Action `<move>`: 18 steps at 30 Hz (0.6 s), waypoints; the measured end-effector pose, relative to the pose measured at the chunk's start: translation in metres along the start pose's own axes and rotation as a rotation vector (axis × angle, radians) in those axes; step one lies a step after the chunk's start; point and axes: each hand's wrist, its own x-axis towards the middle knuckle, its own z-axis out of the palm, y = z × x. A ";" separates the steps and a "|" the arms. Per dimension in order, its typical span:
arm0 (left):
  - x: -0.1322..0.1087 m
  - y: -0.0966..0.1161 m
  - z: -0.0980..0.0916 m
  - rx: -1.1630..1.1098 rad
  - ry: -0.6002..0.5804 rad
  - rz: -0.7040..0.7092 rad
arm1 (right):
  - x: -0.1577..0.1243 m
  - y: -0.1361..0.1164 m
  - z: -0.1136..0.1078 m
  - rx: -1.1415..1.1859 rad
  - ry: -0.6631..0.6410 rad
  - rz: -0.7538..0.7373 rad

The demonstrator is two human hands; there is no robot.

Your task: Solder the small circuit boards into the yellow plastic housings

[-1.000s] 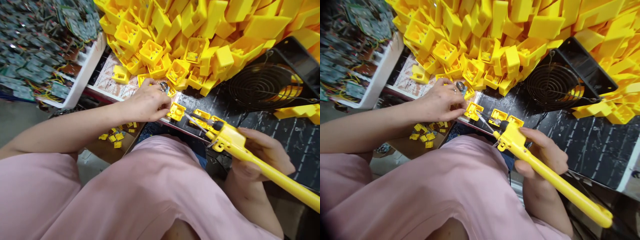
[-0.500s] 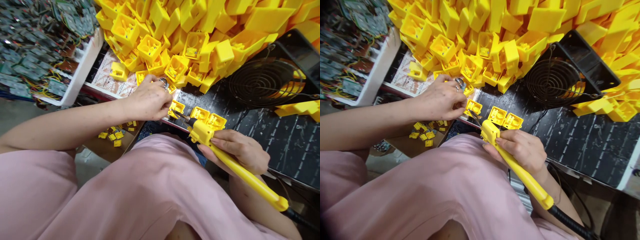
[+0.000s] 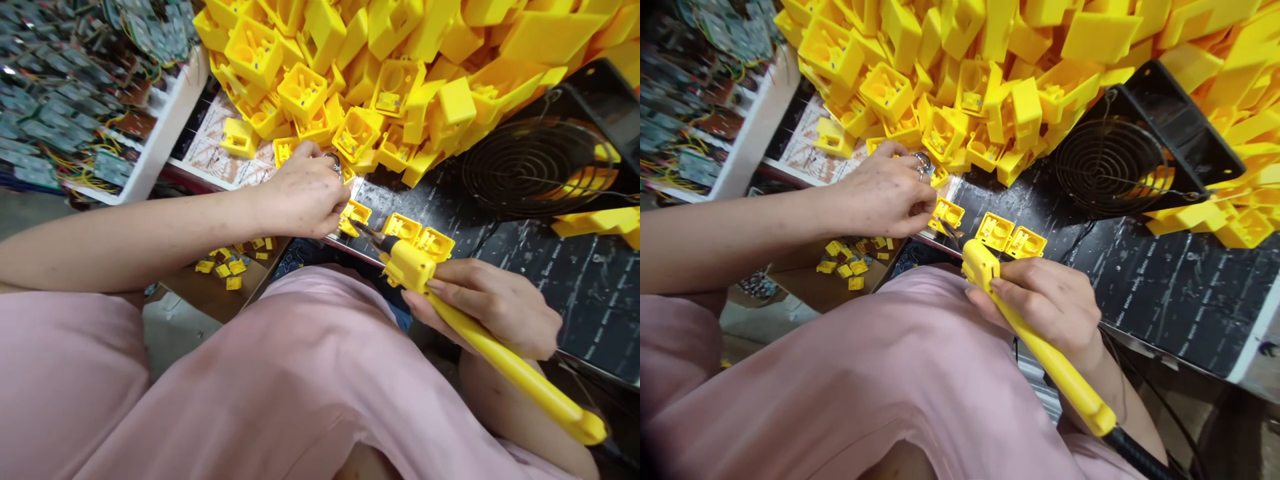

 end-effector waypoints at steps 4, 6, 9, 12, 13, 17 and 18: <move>0.000 0.000 0.000 -0.038 0.010 -0.014 | 0.003 0.004 0.006 0.072 -0.014 -0.092; 0.000 0.000 0.000 -0.046 0.006 -0.021 | 0.005 0.004 0.004 0.084 -0.023 -0.144; 0.000 0.001 0.000 -0.044 0.003 -0.014 | 0.006 0.001 -0.004 0.054 -0.034 -0.117; 0.000 0.000 0.000 -0.008 0.012 0.019 | 0.002 -0.002 -0.009 0.020 0.045 0.007; 0.000 0.000 -0.001 0.011 0.014 0.031 | -0.001 -0.002 -0.009 0.011 0.054 0.032; 0.001 -0.001 -0.002 0.044 -0.009 0.039 | -0.014 0.004 -0.001 0.028 0.077 0.051; 0.001 0.000 -0.002 0.046 -0.013 0.035 | -0.020 0.007 0.001 0.036 0.095 0.071</move>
